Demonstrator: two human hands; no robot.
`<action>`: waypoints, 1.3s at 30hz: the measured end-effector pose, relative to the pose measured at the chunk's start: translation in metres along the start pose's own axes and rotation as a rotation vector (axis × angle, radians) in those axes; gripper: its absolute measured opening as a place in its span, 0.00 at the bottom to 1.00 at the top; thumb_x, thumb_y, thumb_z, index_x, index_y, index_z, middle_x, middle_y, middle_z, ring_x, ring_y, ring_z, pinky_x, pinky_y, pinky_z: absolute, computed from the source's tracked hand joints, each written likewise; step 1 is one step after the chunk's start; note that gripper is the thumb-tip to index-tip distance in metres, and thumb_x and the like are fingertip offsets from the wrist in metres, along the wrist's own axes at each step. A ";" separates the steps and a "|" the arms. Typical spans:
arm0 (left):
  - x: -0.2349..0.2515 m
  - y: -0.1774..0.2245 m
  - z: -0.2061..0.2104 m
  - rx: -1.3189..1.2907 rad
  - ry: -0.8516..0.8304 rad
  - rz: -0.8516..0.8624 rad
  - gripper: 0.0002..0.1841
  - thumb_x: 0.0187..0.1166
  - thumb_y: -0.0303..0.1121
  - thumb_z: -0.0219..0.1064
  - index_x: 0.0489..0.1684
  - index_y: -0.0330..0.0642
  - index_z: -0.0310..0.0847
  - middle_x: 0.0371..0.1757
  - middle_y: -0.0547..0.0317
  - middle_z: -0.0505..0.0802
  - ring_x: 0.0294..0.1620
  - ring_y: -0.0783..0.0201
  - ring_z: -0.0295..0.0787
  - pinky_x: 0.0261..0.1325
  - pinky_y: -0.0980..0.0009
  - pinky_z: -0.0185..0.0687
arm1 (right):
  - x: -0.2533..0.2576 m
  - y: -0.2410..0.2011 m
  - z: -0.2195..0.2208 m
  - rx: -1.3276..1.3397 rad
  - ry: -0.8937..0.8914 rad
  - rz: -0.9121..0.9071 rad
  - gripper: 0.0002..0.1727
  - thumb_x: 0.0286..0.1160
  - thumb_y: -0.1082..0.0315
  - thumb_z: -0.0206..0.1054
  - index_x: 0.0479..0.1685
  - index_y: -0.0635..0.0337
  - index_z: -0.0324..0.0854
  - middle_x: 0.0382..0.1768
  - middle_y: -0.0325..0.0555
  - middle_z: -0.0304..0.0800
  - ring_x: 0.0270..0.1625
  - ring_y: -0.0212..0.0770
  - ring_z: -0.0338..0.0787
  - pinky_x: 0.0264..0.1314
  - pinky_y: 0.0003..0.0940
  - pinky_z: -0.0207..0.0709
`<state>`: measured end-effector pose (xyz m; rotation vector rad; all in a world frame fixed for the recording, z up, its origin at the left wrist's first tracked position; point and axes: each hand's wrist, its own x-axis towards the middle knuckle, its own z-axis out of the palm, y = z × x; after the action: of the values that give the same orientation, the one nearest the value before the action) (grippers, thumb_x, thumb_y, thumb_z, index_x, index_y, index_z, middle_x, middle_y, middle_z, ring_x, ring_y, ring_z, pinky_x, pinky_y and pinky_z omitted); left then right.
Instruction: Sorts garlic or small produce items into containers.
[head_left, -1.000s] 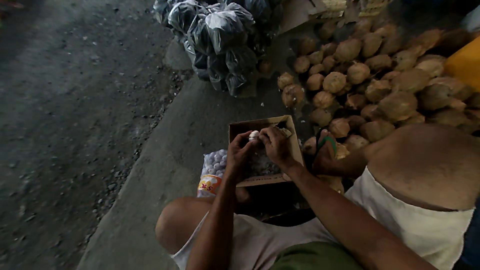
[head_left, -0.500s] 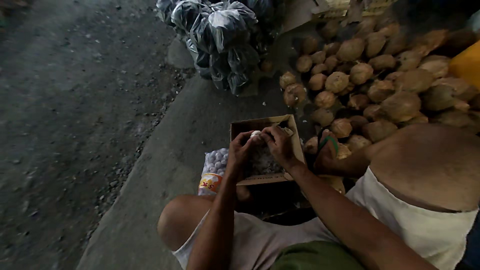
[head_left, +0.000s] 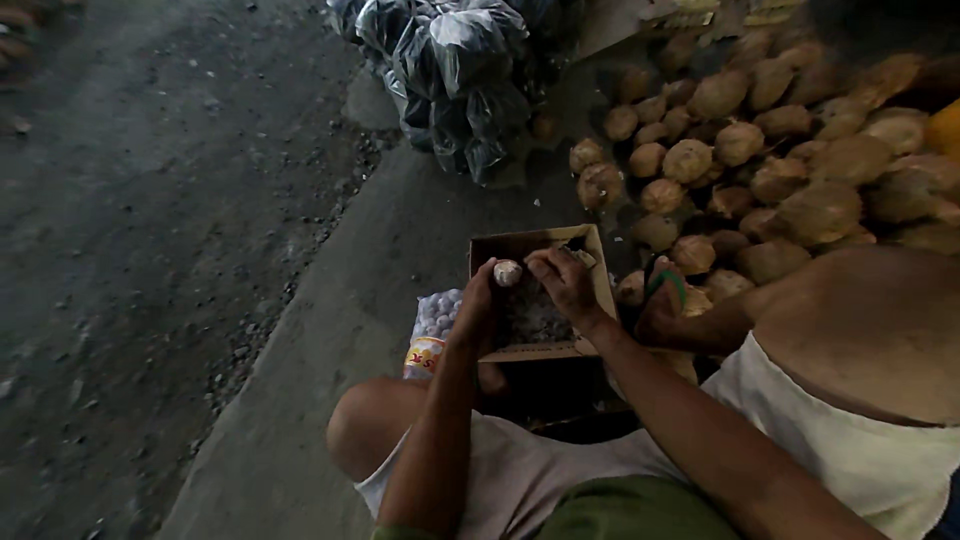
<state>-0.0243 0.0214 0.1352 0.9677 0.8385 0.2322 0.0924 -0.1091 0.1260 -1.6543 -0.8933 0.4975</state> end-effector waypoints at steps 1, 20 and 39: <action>0.000 0.001 0.003 -0.029 0.005 -0.035 0.28 0.95 0.51 0.39 0.46 0.39 0.80 0.27 0.57 0.86 0.21 0.68 0.79 0.24 0.75 0.77 | 0.001 0.000 0.000 -0.015 -0.036 -0.055 0.17 0.83 0.62 0.66 0.62 0.62 0.86 0.50 0.49 0.91 0.42 0.37 0.91 0.48 0.36 0.88; -0.002 -0.009 0.005 0.191 -0.076 -0.068 0.31 0.92 0.59 0.39 0.36 0.46 0.80 0.23 0.63 0.84 0.20 0.72 0.77 0.24 0.76 0.75 | 0.001 -0.010 0.008 0.001 -0.162 0.115 0.12 0.83 0.60 0.68 0.50 0.61 0.86 0.36 0.45 0.90 0.32 0.35 0.88 0.39 0.35 0.86; 0.000 -0.010 -0.002 0.439 -0.041 0.006 0.35 0.89 0.65 0.40 0.51 0.43 0.83 0.34 0.58 0.86 0.31 0.66 0.81 0.36 0.66 0.81 | 0.002 -0.010 0.006 -0.080 -0.131 0.150 0.10 0.84 0.65 0.66 0.45 0.64 0.86 0.39 0.49 0.90 0.43 0.40 0.90 0.52 0.42 0.85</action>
<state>-0.0273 0.0167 0.1265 1.3802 0.8669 0.0310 0.0864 -0.1035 0.1341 -1.7866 -0.8985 0.6871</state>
